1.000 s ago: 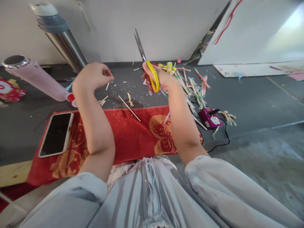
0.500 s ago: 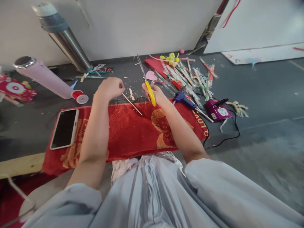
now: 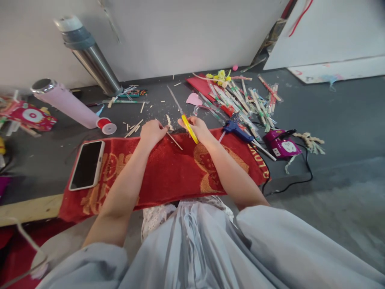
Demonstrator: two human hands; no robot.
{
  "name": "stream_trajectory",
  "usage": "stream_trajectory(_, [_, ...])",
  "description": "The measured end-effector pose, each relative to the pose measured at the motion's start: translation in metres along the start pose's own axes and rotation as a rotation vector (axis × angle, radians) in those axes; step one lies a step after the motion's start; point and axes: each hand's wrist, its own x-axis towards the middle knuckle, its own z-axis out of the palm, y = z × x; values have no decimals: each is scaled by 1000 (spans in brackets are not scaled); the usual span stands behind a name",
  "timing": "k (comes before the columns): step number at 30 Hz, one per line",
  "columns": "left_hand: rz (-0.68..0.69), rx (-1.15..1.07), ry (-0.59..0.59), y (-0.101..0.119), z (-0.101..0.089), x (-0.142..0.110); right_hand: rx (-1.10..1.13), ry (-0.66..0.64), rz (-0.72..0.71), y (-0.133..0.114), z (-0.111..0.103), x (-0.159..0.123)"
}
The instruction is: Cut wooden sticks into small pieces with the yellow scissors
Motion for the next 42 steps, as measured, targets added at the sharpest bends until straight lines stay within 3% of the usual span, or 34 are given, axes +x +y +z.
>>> stream_trajectory(5, [-57,-41,62,-3,10,2,-118,-5,-27,-3,4,-3])
stream_trajectory(11, [-104,-28,92,-4,19,4,-64,18,-55,-9,6,-7])
stream_trajectory(29, [-193,-29,55,1,13,9,51,-6,-7,-15,7,-9])
stream_trajectory(42, [-164,99,-2,9,3,11,26,-80,-1,-17,6,-12])
